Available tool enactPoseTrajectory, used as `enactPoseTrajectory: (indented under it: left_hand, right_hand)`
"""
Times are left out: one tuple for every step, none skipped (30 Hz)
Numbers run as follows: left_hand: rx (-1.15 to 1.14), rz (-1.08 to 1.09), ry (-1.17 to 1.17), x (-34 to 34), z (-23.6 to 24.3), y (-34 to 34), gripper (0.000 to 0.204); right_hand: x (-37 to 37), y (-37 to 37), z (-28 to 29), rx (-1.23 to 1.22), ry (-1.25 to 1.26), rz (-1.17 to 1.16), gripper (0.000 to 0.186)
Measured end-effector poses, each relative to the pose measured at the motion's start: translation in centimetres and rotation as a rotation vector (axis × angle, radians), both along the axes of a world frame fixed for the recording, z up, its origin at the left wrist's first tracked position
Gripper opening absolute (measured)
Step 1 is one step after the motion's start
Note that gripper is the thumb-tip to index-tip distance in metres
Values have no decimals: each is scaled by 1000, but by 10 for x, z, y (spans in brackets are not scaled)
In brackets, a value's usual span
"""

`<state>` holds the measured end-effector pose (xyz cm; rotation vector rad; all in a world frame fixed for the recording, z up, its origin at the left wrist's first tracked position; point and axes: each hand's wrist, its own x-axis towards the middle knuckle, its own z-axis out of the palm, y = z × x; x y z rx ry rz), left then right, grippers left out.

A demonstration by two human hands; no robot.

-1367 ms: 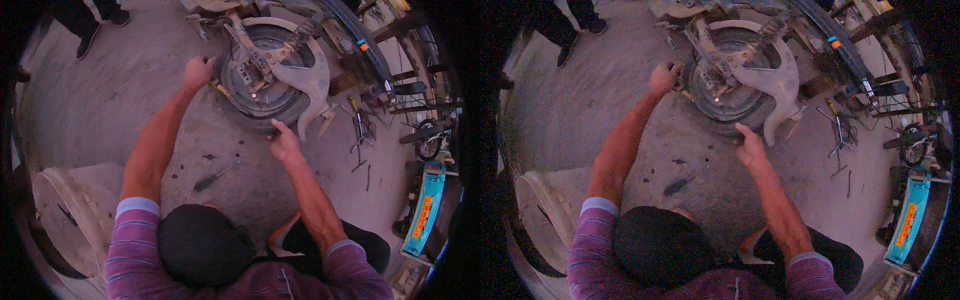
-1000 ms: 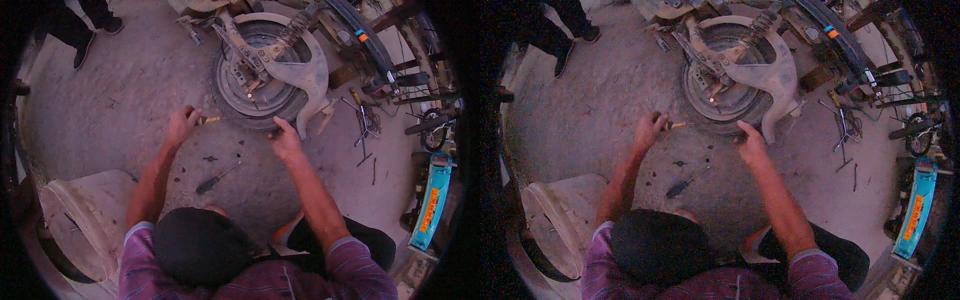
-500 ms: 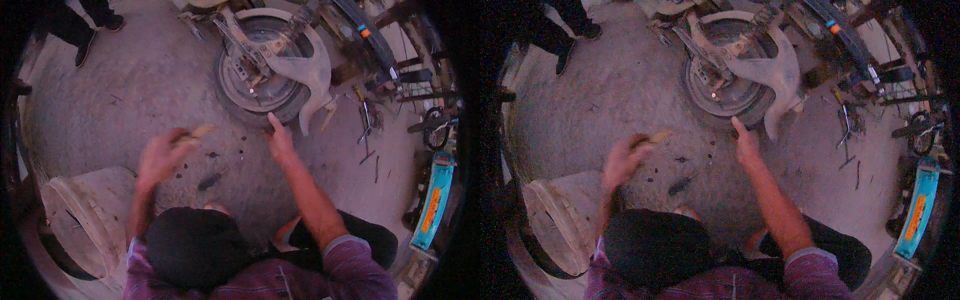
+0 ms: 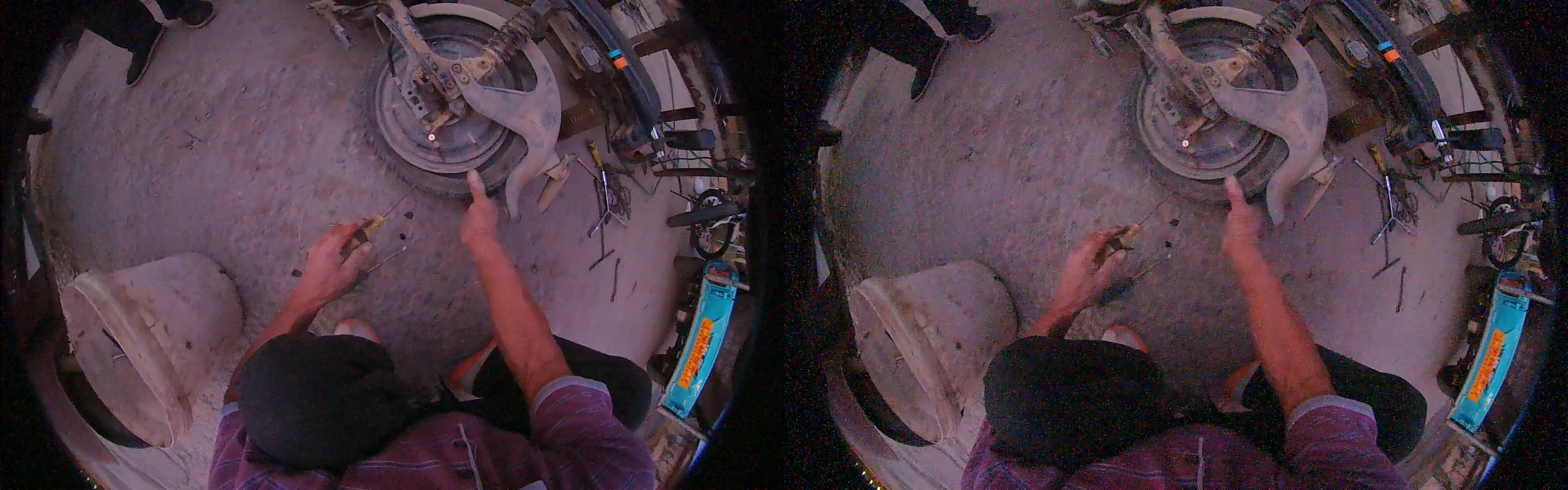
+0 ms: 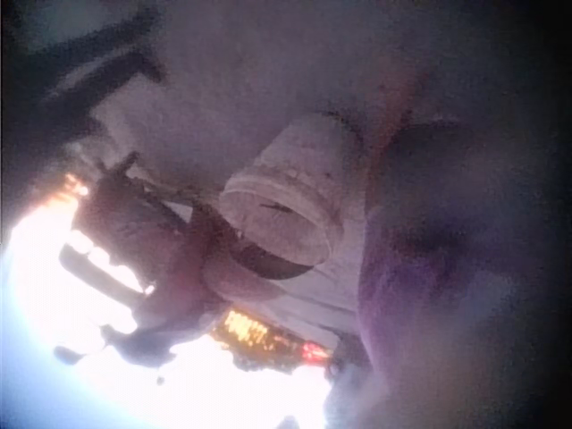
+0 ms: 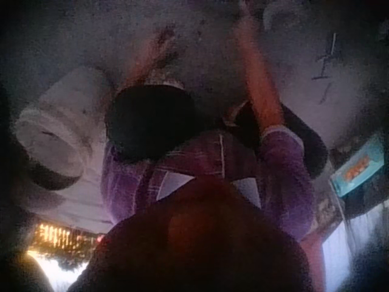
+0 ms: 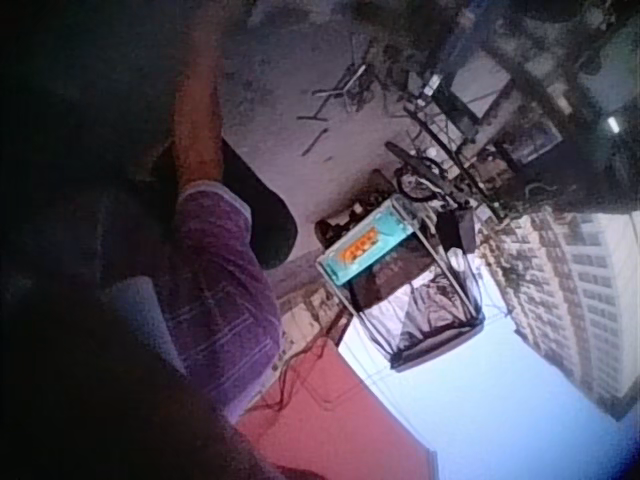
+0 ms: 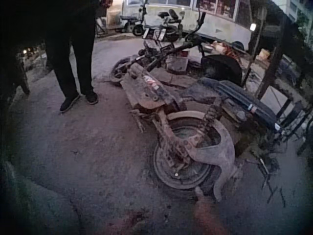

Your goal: The person uses a screwdriver to adjust and remove components from a motorcycle rear wheel brake assembly. They then install a new brake shoe into the drum and secure it in place.

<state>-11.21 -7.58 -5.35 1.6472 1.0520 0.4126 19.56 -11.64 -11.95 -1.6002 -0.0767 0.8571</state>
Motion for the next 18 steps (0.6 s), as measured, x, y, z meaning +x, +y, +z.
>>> enactPoseTrajectory:
  left_hand:
    - [28, -46, 8, 6, -4, 1, 50]
    - [57, -52, 33, 10, -7, 0, 49]
    - [68, -57, 68, 13, -10, 0, 48]
    - [76, -63, 114, 17, -13, -1, 47]
    - [98, -51, 101, 20, -15, -3, 48]
    - [119, -40, 97, 23, -18, -4, 48]
    - [139, -28, 85, 26, -21, -5, 49]
    - [140, -28, 123, 28, -24, -8, 49]
    - [138, -30, 153, 30, -28, -11, 49]
    - [169, -14, 146, 33, -33, -15, 50]
    - [150, 11, 121, 37, -39, -20, 51]
    - [163, 49, 58, 44, -47, -25, 51]
    - [187, 88, -15, 50, -56, -31, 52]
    - [151, 120, -28, 57, -63, -38, 52]
    - [126, 153, -52, 64, -71, -45, 51]
    - [101, 186, -77, 69, -76, -50, 51]
    - [122, 192, -86, 72, -80, -54, 51]
    - [143, 200, -96, 75, -81, -57, 51]
  right_hand:
    - [-6, 2, -3, 22, -12, 40, 70]
    - [-12, 4, -6, 44, -22, 80, 66]
    - [-17, 6, -8, 58, 24, 81, 65]
    - [-21, 7, -10, 70, 72, 80, 64]
    - [-23, 8, -12, 117, 108, 100, 63]
    - [-24, 8, -13, 86, 150, 84, 62]
    - [-23, 9, -14, 92, 178, 92, 60]
    - [-22, 9, -15, 95, 196, 83, 58]
    - [-20, 8, -14, 117, 215, 107, 57]
    - [-18, 7, -14, 137, 225, 115, 56]
    - [-17, 6, -13, 166, 239, 135, 55]
    - [-15, 5, -12, 129, 217, 137, 55]
    - [-13, 4, -11, 103, 199, 150, 55]
    - [-11, 3, -9, 76, 170, 149, 54]
    - [-10, 3, -7, 94, 184, 177, 55]
    - [-8, 2, -5, 111, 186, 192, 56]
    - [-7, 2, -2, 140, 185, 213, 56]
    - [-5, 2, 1, 128, 163, 218, 57]
